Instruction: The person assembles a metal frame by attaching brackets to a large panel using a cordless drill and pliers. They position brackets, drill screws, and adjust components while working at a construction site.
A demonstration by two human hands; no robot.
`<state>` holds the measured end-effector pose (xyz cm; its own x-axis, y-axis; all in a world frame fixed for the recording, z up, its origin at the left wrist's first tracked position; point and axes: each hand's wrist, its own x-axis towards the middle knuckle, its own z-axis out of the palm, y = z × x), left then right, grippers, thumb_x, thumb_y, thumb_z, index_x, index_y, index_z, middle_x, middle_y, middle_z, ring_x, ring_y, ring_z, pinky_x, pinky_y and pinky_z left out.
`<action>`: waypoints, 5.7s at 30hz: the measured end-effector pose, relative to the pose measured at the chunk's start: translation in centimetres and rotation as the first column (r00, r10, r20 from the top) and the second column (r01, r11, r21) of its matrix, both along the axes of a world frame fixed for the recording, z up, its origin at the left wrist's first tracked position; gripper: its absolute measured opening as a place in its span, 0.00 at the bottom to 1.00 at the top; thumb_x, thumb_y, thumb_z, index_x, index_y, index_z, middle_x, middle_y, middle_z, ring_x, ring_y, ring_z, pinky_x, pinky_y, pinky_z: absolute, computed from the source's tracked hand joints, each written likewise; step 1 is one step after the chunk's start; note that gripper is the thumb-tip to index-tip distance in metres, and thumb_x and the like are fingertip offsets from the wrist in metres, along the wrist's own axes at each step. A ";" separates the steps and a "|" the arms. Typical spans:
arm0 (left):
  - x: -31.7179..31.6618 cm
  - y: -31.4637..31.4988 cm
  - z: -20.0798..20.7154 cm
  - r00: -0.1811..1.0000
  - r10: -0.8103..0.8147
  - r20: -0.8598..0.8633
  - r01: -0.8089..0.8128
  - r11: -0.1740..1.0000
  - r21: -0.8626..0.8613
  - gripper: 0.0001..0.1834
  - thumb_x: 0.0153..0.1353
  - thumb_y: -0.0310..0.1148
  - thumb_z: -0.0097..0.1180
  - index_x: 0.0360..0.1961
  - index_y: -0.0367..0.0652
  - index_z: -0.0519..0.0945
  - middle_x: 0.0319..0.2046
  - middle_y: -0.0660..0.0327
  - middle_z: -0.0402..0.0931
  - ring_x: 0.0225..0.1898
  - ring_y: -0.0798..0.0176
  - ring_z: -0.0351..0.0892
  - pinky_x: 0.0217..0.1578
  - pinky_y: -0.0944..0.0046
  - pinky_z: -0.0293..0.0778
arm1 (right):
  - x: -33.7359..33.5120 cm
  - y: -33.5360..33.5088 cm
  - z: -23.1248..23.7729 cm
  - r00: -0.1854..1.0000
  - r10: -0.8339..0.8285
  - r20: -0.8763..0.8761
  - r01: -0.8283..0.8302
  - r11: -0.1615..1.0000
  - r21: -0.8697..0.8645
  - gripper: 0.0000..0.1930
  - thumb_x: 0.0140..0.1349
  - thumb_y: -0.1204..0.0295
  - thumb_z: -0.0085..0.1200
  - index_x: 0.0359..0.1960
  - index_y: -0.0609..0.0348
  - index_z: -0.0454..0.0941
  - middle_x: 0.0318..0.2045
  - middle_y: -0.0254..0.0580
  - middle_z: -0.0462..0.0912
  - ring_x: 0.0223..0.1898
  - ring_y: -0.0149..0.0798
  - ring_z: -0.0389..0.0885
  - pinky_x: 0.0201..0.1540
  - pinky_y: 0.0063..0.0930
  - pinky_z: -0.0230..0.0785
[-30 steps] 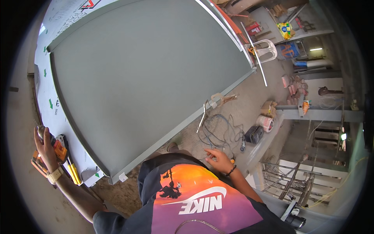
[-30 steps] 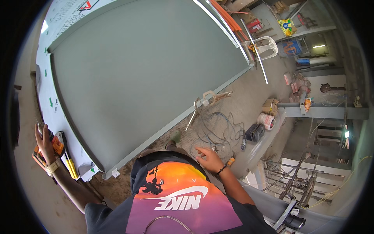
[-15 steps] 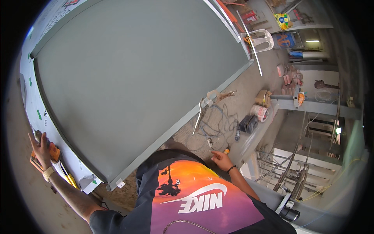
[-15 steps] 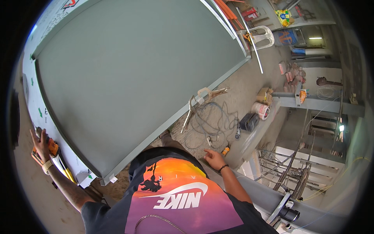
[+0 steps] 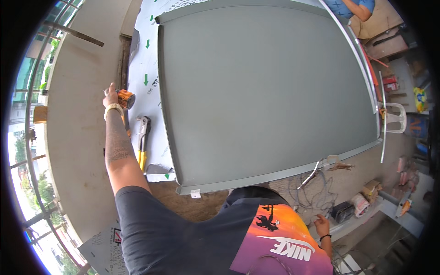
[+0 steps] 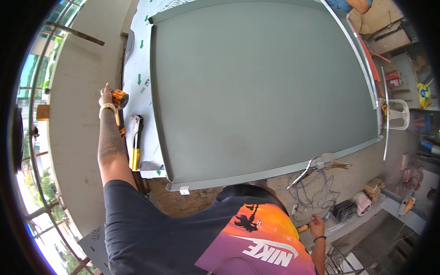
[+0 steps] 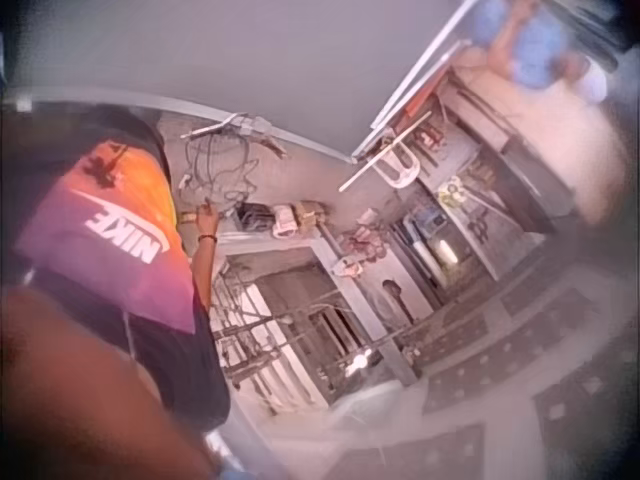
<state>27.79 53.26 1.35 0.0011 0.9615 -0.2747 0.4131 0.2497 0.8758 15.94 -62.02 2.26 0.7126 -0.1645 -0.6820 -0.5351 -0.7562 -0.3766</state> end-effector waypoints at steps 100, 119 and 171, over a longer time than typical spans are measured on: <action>6.9 -87.6 6.6 0.196 -0.795 -0.574 0.975 0.093 0.203 0.20 0.60 0.36 0.68 0.54 0.46 0.81 0.43 0.57 0.82 0.49 0.47 0.78 0.56 0.48 0.69 | 34.3 2.5 12.6 0.825 -0.079 0.559 -0.412 0.592 0.692 0.18 0.70 0.75 0.40 0.38 0.66 0.87 0.16 0.29 0.72 0.18 0.21 0.67 0.20 0.21 0.61; -5.4 -81.3 10.4 0.454 -0.764 -0.458 0.881 0.308 0.360 0.15 0.59 0.32 0.64 0.48 0.43 0.84 0.47 0.52 0.82 0.52 0.45 0.78 0.55 0.47 0.72 | 40.4 9.9 -2.5 0.495 0.381 0.781 -0.558 0.828 -0.050 0.12 0.65 0.80 0.52 0.47 0.61 0.85 0.46 0.50 0.87 0.51 0.56 0.82 0.57 0.46 0.73; 5.0 -54.7 12.1 0.610 -0.758 -0.229 0.722 0.413 0.555 0.33 0.62 0.28 0.65 0.69 0.43 0.71 0.61 0.50 0.73 0.55 0.49 0.74 0.57 0.48 0.71 | 14.2 17.0 16.6 0.554 0.417 0.721 -0.629 0.776 0.034 0.11 0.67 0.71 0.56 0.47 0.59 0.84 0.41 0.46 0.86 0.45 0.52 0.85 0.49 0.44 0.77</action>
